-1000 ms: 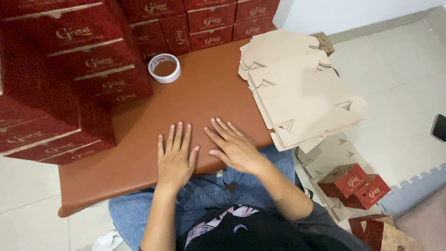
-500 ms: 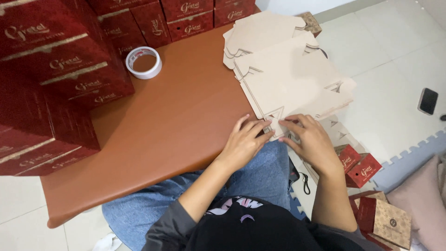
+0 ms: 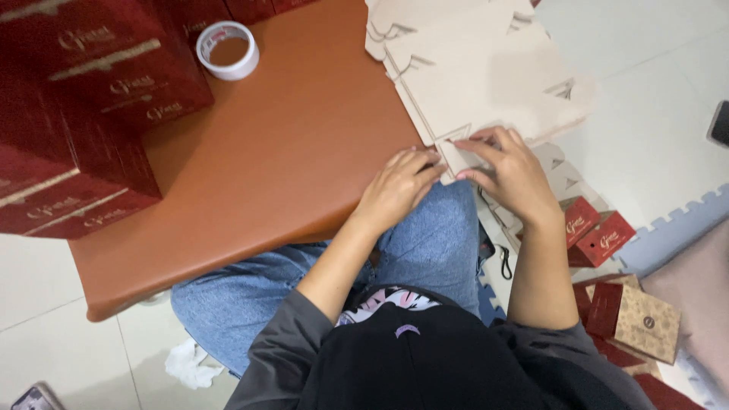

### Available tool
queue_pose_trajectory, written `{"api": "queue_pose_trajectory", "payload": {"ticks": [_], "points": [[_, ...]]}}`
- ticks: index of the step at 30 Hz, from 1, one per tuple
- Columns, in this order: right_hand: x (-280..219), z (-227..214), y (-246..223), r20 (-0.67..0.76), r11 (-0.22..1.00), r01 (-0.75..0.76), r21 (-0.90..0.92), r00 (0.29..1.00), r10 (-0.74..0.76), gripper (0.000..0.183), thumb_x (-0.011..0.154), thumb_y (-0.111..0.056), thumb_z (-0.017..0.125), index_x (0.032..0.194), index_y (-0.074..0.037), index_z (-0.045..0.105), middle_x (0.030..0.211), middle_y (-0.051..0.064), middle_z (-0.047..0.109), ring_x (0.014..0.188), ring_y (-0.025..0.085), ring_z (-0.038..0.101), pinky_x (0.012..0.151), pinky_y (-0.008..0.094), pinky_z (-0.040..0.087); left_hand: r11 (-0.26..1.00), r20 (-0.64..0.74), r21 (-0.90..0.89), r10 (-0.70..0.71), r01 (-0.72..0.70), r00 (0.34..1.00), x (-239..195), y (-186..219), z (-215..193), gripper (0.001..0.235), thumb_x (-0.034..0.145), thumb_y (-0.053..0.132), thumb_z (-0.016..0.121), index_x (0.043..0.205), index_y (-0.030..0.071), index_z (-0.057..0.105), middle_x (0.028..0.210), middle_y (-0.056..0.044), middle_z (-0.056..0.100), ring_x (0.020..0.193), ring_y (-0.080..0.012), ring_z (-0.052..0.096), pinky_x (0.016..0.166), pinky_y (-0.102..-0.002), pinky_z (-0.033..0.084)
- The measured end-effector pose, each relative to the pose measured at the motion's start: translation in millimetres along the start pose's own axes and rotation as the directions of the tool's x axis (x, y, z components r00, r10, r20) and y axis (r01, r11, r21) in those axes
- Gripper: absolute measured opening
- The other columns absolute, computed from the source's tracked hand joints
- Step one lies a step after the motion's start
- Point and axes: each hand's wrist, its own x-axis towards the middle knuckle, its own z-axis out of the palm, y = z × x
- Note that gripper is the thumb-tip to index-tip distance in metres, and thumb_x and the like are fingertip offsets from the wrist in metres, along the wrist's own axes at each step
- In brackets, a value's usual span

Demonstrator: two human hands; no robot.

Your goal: The person folds flat cardboard pieces into small rectangular boxes, tucking the flaps to secure the shape. They then place the finished boxes onto a stack of similar boxes on the table.

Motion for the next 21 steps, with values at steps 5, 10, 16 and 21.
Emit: {"api": "queue_pose_trajectory", "payload": {"ticks": [5,10,16,21], "points": [[-1.2,0.2,-2.6,-0.007,0.996,-0.033,0.078,0.999,0.034,0.047,0.086,-0.032,0.08,0.128,-0.012,0.07,0.118,0.014,0.058,0.109,0.035,0.057,0.098,0.047,0.046,1.0,0.005,-0.008,-0.007,0.008,1.0,-2.6,1.5,-1.0,0.02,0.099,0.02,0.063,0.114,0.01,0.071,0.119,-0.009,0.065,0.122,-0.0256,0.061,0.11,-0.044,0.045],[-3.3,-0.4,2.3,-0.009,0.98,-0.035,0.198,0.999,0.038,0.039,0.095,-0.032,0.073,0.125,-0.008,0.07,0.119,0.018,0.059,0.109,0.04,0.057,0.097,0.052,0.046,1.0,0.028,-0.017,-0.015,0.015,0.999,-2.7,3.4,-5.2,0.021,0.099,0.02,0.063,0.116,0.01,0.069,0.12,-0.008,0.064,0.124,-0.0251,0.059,0.112,-0.044,0.043],[-12.4,14.9,20.1,-0.106,0.999,-0.046,0.007,0.993,0.046,0.02,0.11,-0.026,0.061,0.111,-0.01,0.073,0.094,0.008,0.071,0.088,0.028,0.068,0.079,0.04,0.054,0.999,0.039,-0.04,-0.033,0.034,0.999,-2.3,3.2,-7.3,0.02,0.097,0.018,0.065,0.116,0.01,0.068,0.12,-0.008,0.064,0.125,-0.0259,0.059,0.113,-0.044,0.043],[-10.5,11.7,11.4,-0.403,0.999,-0.046,0.0,0.914,0.042,0.012,0.106,-0.014,0.069,0.112,-0.004,0.072,0.093,0.016,0.072,0.087,0.038,0.07,0.079,0.047,0.054,0.998,0.037,-0.061,-0.016,0.018,0.999,-3.2,0.2,-3.8,0.022,0.097,0.017,0.064,0.117,0.008,0.069,0.12,-0.009,0.064,0.125,-0.0266,0.059,0.113,-0.045,0.043]]}}
